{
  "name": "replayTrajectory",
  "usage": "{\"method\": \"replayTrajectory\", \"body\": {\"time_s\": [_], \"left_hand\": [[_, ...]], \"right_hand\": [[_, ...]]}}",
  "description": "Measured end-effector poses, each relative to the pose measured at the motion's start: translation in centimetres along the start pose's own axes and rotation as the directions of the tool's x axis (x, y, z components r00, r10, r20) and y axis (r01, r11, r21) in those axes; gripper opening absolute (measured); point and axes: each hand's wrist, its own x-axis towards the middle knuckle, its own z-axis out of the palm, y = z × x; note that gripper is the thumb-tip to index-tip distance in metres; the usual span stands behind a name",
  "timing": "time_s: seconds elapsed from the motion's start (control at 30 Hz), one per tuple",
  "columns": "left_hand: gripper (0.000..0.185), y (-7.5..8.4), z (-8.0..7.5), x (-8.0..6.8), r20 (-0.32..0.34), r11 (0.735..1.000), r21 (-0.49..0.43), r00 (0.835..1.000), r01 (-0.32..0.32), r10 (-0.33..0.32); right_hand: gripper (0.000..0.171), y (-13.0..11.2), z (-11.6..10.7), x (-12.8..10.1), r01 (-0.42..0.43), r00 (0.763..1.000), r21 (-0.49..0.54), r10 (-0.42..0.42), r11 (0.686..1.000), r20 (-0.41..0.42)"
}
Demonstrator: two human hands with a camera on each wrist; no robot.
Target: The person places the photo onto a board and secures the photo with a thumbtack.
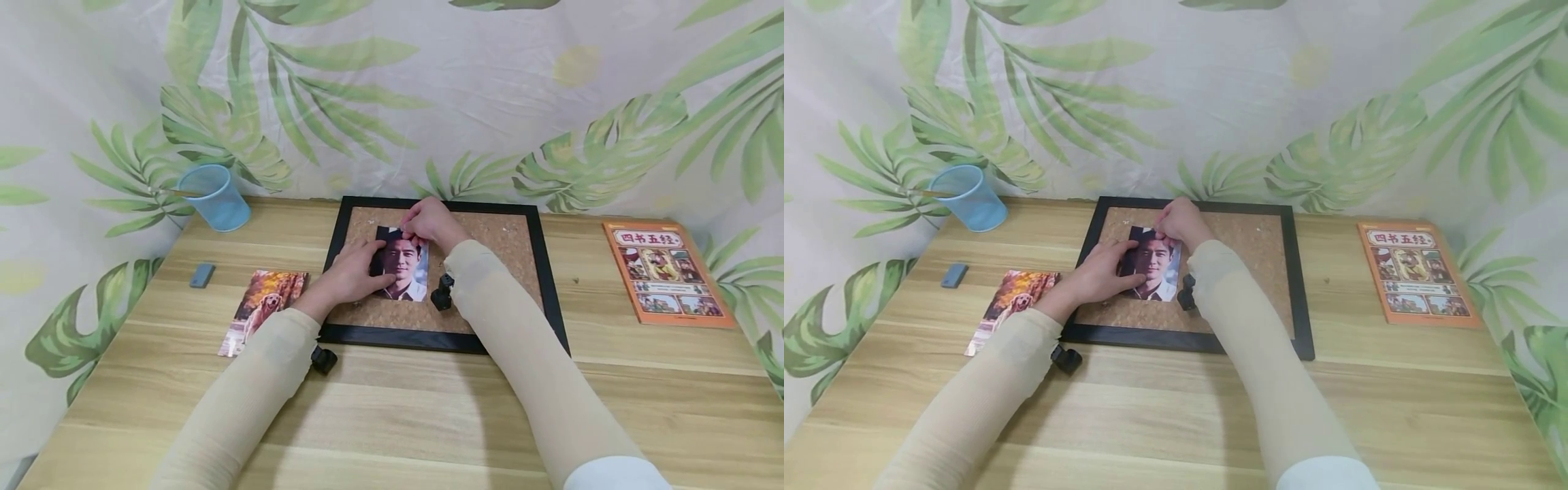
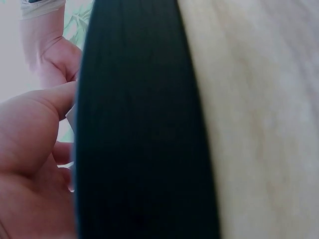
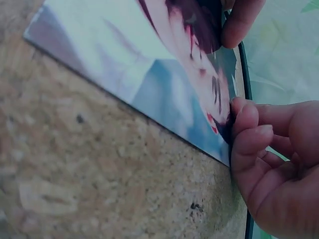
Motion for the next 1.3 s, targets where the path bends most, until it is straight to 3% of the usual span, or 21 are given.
{"method": "replayTrajectory", "body": {"time_s": [0.4,0.63,0.77,0.9,1.1,1.3], "left_hand": [[0.075,0.2,0.1,-0.1,-0.002,1.000,0.007,1.000,0.021,-0.021],[0.075,0.1,0.0,-0.1,-0.005,1.000,0.021,1.000,0.014,-0.014],[0.075,0.4,0.1,-0.2,-0.007,0.999,0.042,1.000,0.028,-0.028],[0.072,0.7,0.3,-0.4,-0.024,0.995,0.099,0.999,0.033,-0.030],[0.067,0.6,0.5,-0.8,-0.071,0.984,0.180,0.997,0.007,0.005],[0.058,-0.2,-0.5,-2.0,-0.123,0.989,0.146,0.991,-0.025,0.043]], "right_hand": [[0.008,0.1,-0.4,0.3,-0.076,0.997,0.063,0.074,0.995,0.031],[0.009,0.1,-0.1,0.4,-0.086,0.996,-0.042,0.085,0.995,-0.024],[0.013,0.5,-0.4,0.4,-0.113,0.994,-0.043,0.112,0.993,-0.018],[0.017,1.1,-0.8,0.1,-0.082,0.996,0.015,0.082,0.997,0.023],[0.027,1.8,-1.7,-1.3,-0.054,0.996,0.190,0.039,0.980,0.084],[0.027,2.6,-2.3,-2.7,0.020,0.995,0.230,-0.043,0.973,0.094]]}}
